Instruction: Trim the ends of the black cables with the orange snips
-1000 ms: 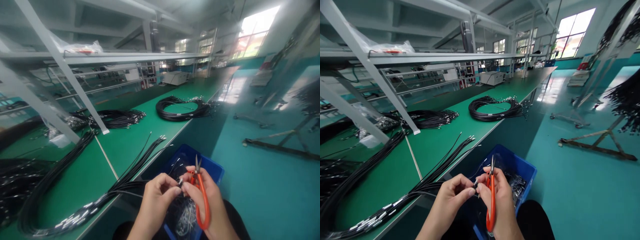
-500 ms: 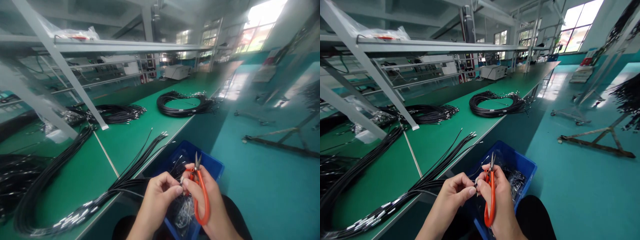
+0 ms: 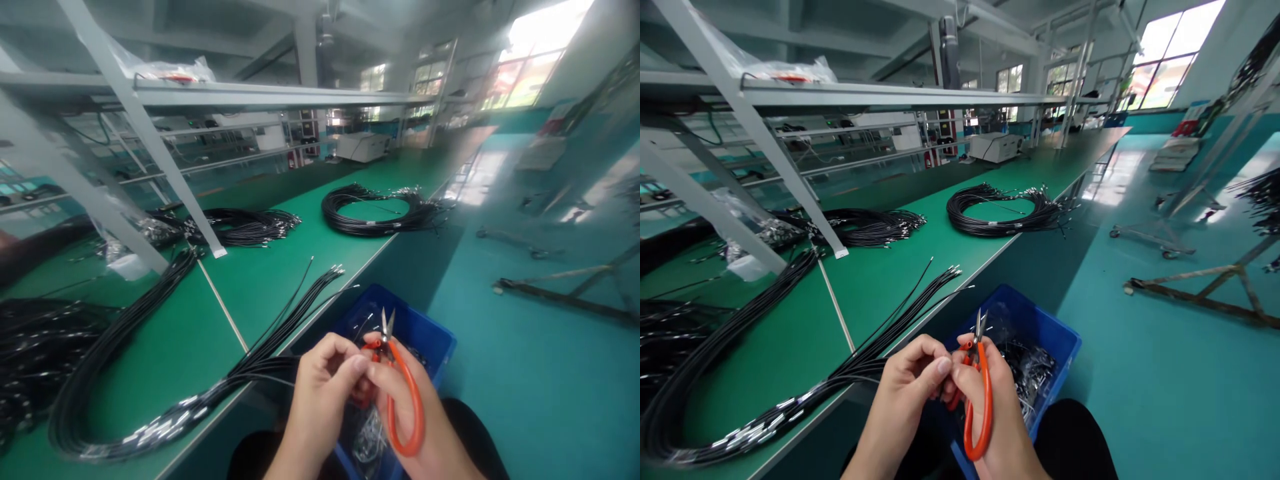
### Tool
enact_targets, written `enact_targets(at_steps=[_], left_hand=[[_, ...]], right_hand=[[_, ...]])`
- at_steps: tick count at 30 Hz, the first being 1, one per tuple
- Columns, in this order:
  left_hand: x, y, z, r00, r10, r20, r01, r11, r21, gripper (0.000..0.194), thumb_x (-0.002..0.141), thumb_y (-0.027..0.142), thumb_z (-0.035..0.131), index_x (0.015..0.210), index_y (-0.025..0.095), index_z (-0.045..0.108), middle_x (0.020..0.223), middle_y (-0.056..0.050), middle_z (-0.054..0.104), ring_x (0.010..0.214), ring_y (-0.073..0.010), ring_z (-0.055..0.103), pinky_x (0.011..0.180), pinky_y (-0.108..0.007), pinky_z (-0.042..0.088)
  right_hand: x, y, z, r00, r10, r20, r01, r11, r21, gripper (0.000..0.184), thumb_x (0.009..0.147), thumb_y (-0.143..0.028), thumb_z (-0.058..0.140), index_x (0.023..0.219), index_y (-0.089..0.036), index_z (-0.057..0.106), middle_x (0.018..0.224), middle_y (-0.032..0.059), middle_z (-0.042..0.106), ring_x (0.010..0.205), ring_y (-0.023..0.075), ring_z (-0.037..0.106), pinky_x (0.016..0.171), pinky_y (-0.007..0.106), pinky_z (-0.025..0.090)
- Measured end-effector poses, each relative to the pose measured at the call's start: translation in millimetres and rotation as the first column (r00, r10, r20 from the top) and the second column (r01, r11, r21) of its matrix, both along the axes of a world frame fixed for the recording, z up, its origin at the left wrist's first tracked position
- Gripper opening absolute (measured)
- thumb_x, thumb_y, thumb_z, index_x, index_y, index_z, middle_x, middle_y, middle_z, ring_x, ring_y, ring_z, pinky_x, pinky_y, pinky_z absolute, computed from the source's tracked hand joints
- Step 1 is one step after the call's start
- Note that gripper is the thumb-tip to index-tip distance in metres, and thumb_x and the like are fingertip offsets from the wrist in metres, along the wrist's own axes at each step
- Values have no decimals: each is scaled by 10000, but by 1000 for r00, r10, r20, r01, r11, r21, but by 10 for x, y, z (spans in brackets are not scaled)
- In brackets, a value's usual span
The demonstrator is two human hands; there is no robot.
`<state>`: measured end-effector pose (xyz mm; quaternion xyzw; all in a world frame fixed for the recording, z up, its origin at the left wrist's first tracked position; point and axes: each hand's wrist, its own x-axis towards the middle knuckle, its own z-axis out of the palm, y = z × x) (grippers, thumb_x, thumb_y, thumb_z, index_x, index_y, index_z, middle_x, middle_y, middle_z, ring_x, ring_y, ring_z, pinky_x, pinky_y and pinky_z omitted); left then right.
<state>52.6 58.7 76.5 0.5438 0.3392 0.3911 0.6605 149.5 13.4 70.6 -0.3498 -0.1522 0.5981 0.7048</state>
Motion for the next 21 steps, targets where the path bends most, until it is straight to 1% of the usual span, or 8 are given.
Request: enact_targets(at_steps=[3, 7, 12, 15, 16, 18, 19, 21], left_hand=[[-51, 62, 26, 990, -107, 94, 116, 988, -98, 142, 809, 236, 595, 718, 129, 574, 551, -9, 602, 489, -93, 501, 500, -204, 362], [-81, 74, 27, 985, -79, 150, 108, 975, -192, 132, 821, 234, 573, 734, 135, 574, 563, 8, 573, 505, -86, 486, 512, -202, 358], [-59, 64, 13, 984, -100, 149, 117, 986, -115, 86, 806, 208, 597, 760, 142, 567, 606, 10, 573, 532, -86, 498, 523, -197, 361], [-80, 80, 2, 993, -46, 105, 54, 996, -73, 95, 787, 194, 589, 718, 154, 538, 648, 11, 558, 542, -90, 496, 537, -208, 390], [-95, 83, 4, 999, -2, 40, 3, 1000, -22, 76, 784, 190, 581, 729, 162, 537, 660, 12, 549, 552, -97, 498, 543, -213, 403], [-126, 80, 22, 979, 137, -149, -108, 976, 192, 19, 782, 166, 559, 792, 183, 558, 707, 5, 550, 601, -118, 517, 575, -228, 430], [-140, 75, 38, 948, 213, -236, -126, 934, 335, 80, 785, 148, 543, 841, 195, 575, 756, -7, 561, 640, -129, 533, 602, -235, 441], [-162, 63, 74, 879, 325, -349, -57, 799, 599, 171, 799, 124, 508, 893, 220, 614, 876, -35, 573, 712, -140, 565, 645, -235, 449]], right_hand=[[26, 3, -95, 998, 46, -35, -44, 998, 47, 214, 768, -187, 617, 966, -212, 539, 662, -27, 574, 588, 153, 547, 560, 273, 422], [32, 8, -146, 996, 54, -73, -50, 997, 50, 176, 796, -165, 578, 961, -214, 539, 702, -19, 577, 602, 155, 561, 579, 284, 430], [34, 0, -60, 993, 54, -102, -48, 997, 60, 162, 791, -141, 572, 940, -202, 551, 685, -18, 564, 592, 135, 532, 546, 250, 407], [48, 4, -35, 994, 27, -105, -23, 999, 37, 169, 783, -124, 568, 930, -205, 556, 707, -17, 574, 604, 133, 531, 583, 258, 430], [52, 10, -39, 995, 17, -103, -14, 999, 30, 170, 784, -122, 566, 930, -208, 557, 717, -15, 579, 608, 134, 533, 584, 258, 434], [57, 24, -56, 994, 10, -107, -7, 1000, 28, 174, 794, -130, 564, 946, -213, 557, 733, -12, 585, 617, 136, 533, 580, 254, 439], [57, 32, -66, 994, 12, -111, -9, 1000, 29, 178, 797, -133, 566, 955, -215, 558, 735, -13, 584, 620, 135, 531, 577, 251, 439], [53, 42, -74, 992, 26, -126, -23, 999, 29, 181, 803, -139, 571, 967, -215, 560, 739, -12, 580, 634, 134, 528, 579, 247, 438]])
